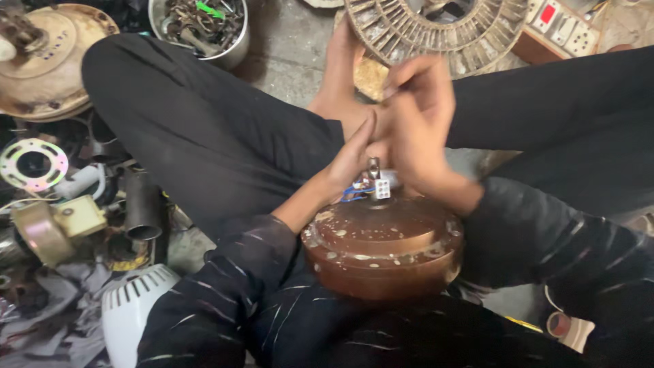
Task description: The person sits on the floor and uses a yellow screwdriver to tighten screws on a small white electrical component held in their left hand. They repeatedly adjust the component and use the screwdriver to secure its parts.
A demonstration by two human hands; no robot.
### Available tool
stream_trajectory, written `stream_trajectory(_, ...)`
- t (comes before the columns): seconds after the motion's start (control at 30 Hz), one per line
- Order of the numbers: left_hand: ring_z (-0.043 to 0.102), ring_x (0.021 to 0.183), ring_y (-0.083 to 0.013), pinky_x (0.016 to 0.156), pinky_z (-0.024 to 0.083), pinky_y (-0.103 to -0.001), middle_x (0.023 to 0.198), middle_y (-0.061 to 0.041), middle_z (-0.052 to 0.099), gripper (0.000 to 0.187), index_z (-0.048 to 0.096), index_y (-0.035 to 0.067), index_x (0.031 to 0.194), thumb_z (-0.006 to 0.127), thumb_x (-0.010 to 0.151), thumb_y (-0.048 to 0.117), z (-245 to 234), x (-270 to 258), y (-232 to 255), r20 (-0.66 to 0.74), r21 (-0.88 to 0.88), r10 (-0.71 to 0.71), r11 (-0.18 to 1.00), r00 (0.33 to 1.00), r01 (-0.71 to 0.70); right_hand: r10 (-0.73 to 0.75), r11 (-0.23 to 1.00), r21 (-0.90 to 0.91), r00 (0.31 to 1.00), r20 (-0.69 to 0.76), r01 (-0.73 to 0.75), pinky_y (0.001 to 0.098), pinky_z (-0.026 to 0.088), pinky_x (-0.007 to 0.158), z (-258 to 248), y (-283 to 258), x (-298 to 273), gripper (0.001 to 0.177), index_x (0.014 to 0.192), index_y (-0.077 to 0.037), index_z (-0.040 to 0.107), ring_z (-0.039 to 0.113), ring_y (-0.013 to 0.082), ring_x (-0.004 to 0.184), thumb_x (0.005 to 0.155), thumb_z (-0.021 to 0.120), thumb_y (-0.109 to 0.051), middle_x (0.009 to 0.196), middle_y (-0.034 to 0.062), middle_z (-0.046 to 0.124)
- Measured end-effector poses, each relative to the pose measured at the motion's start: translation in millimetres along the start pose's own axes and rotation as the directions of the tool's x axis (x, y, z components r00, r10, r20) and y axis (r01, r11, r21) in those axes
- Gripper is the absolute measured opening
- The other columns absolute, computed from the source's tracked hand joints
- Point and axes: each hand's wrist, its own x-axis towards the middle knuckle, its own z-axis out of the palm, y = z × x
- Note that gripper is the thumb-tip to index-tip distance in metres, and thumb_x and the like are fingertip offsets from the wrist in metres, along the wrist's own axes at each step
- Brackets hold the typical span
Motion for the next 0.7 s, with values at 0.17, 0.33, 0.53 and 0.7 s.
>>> stream_trajectory(0.17, 0.070, 0.112, -0.0265, 0.101, 0.053, -0.038, 0.124, -0.020, 0.070, 0.069, 0.051, -0.003, 0.145, 0.031, 0.112, 0.055, 13.4, -0.9, 2.9, -0.123, -0.135, -0.043, 0.990, 0.991, 0.026, 0.198, 0.980, 0.031, 0.980, -0.032, -0.197, 0.0220, 0.036, 0.060, 2.1, 14.0, -9.6, 0.016, 0.105, -0.007, 0.051, 0.046, 0.0068, 0.078, 0.097, 0.055, 0.006, 0.098, 0.0012, 0.055)
stream_trajectory(0.33, 0.069, 0.095, -0.0230, 0.089, 0.055, -0.035, 0.108, -0.015, 0.073, 0.081, 0.059, -0.004, 0.124, 0.025, 0.103, 0.067, 26.4, 0.9, 7.1, -0.203, -0.208, -0.294, 0.945, 0.934, 0.253, 0.007, 0.998, 0.070, 0.998, -0.057, -0.003, 0.0237, 0.048, 0.084, -24.3, 15.5, -5.8, 0.016, 0.109, -0.003, 0.052, 0.054, 0.0103, 0.091, 0.103, 0.055, 0.012, 0.102, 0.0044, 0.057)
stream_trajectory(0.53, 0.064, 0.088, -0.0173, 0.084, 0.053, -0.029, 0.096, -0.011, 0.068, 0.082, 0.070, -0.002, 0.100, 0.024, 0.111, 0.065, 40.2, -3.1, 27.6, -0.086, 0.228, -0.117, 0.964, 0.989, 0.133, -0.053, 0.988, 0.132, 0.977, -0.208, 0.082, 0.0257, 0.048, 0.079, -58.2, -35.1, -17.1, 0.017, 0.114, -0.002, 0.054, 0.052, 0.0112, 0.083, 0.105, 0.054, 0.013, 0.100, 0.0053, 0.057)
stream_trajectory(0.7, 0.062, 0.098, -0.0219, 0.095, 0.050, -0.032, 0.102, -0.012, 0.068, 0.084, 0.069, -0.004, 0.087, 0.020, 0.110, 0.060, 51.5, -8.4, 46.0, -0.100, 0.545, -0.044, 0.833, 0.994, 0.092, -0.054, 0.988, -0.153, 0.959, -0.278, 0.011, 0.0228, 0.043, 0.075, -74.2, -55.0, -69.0, 0.012, 0.108, 0.002, 0.057, 0.052, 0.0106, 0.081, 0.104, 0.052, 0.012, 0.096, 0.0071, 0.059)
